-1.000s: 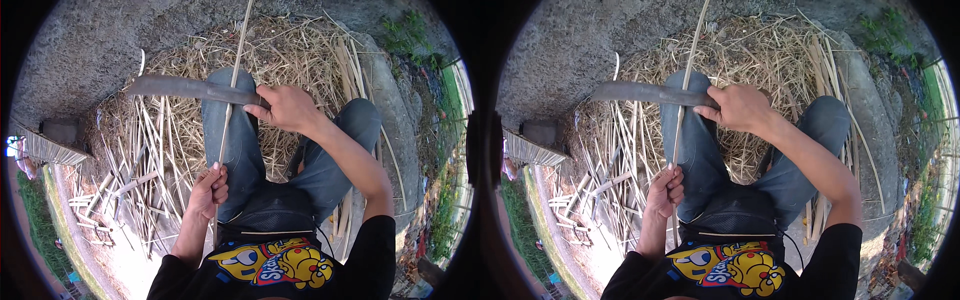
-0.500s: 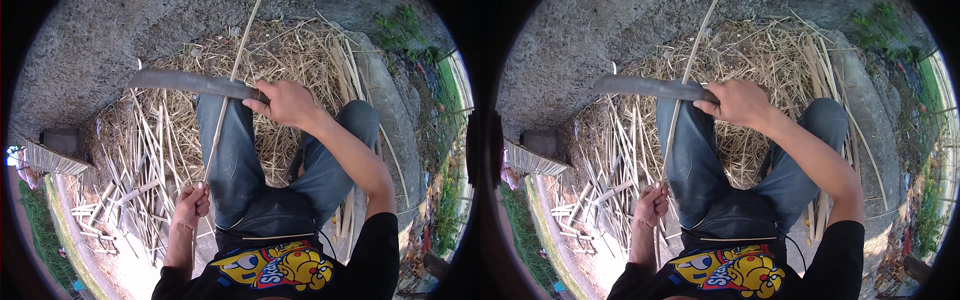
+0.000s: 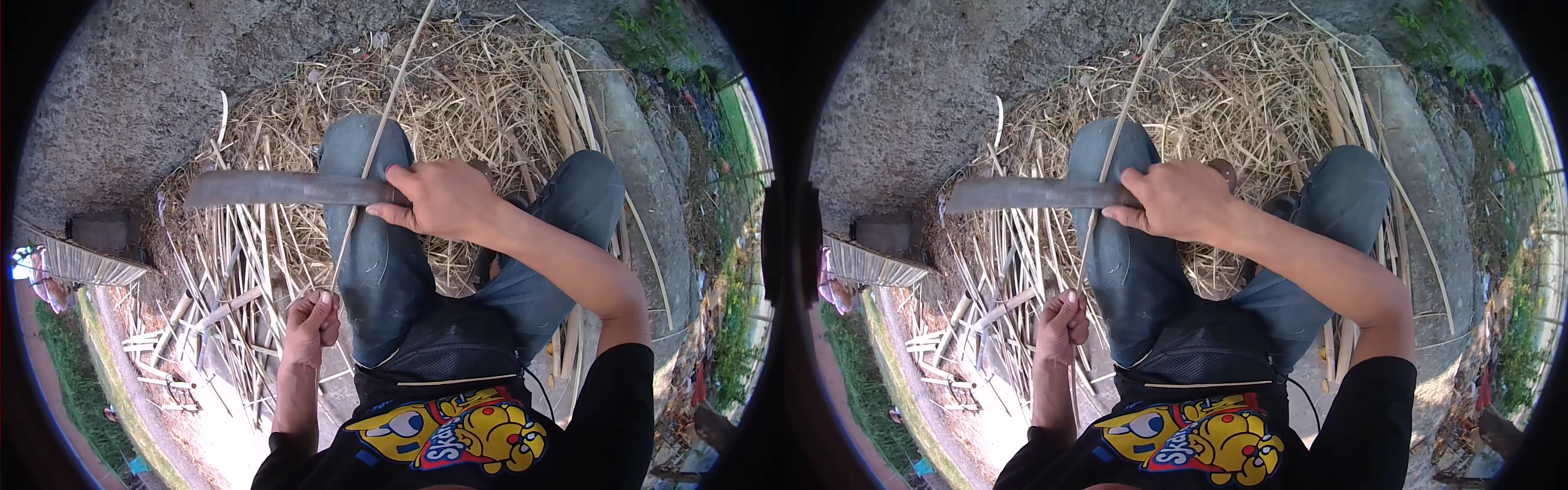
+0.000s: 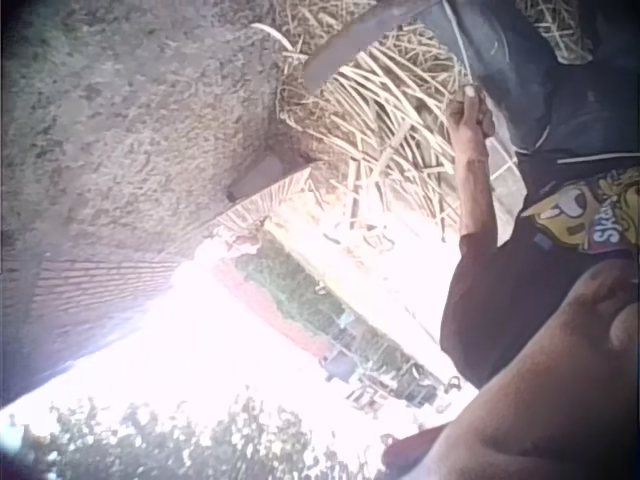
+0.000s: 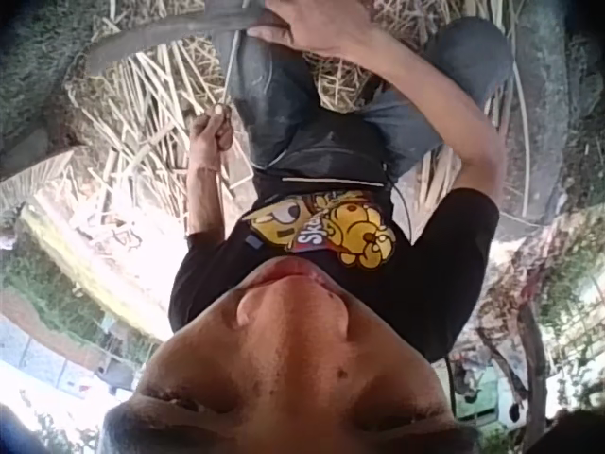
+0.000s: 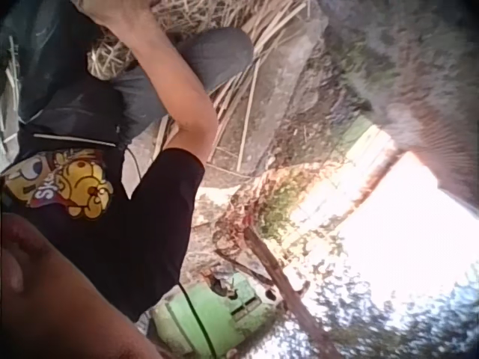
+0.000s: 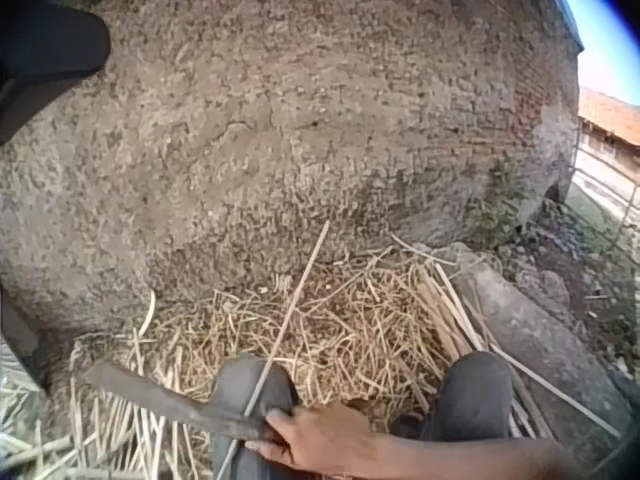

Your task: The person strips bark from a bamboo stalk using a large blade while seated outdoors. The person holds the blade against the stalk and pulls the stalk through to shave off thin strips, repeating this action along the length of the material.

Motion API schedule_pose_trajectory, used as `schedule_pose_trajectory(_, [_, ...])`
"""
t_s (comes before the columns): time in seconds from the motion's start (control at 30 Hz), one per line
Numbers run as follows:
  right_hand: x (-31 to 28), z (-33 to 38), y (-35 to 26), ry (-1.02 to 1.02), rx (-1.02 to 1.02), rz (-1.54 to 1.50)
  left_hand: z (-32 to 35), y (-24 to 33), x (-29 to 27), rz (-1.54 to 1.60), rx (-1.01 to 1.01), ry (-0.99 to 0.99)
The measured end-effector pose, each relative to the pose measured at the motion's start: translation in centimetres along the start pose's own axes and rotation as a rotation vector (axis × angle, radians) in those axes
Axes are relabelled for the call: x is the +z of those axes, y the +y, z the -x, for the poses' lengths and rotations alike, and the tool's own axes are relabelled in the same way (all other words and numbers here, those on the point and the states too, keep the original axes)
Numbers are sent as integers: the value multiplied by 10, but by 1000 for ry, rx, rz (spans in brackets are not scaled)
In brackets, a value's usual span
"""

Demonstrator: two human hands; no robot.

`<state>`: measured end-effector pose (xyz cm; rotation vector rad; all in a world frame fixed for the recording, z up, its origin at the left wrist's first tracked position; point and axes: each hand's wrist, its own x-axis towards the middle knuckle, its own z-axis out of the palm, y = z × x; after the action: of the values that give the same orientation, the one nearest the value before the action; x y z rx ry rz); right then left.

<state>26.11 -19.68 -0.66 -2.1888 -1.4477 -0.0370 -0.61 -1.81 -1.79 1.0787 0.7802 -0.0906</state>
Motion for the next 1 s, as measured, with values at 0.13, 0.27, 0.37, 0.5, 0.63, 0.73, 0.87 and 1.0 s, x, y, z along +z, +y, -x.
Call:
schedule_pose_trajectory(0.13, [-5, 2, 9, -7, -29, 155, 7, -9, -16, -26, 34, 15])
schedule_pose_trajectory(0.27, [-42, -30, 91, 185, 407, 64, 30, -15, -40, 18, -1, -1])
schedule_pose_trajectory(0.37, [-41, -29, 91, 193, 419, 95, 26, -3, -45, -91, -21, 31])
schedule_pose_trajectory(0.5, [-14, -8, 43, 171, 265, 4, 19, -1, -48, -71, -80, -47])
schedule_pose_trajectory(0.63, [-9, -5, 51, 217, -56, 267, 19, -13, -76, -16, -127, -61])
schedule_pose_trajectory(0.73, [-62, -25, 116, 309, 522, 160, 41, -23, -113, -74, -74, -4])
schedule_pose_trajectory(0.87, [-99, 2, 222, 632, 750, 228, 56, -34, -150, -76, -95, -29])
schedule_pose_trajectory(1.0, [-98, 3, 190, 745, 929, -436, 48, -28, -150, -111, -102, -23])
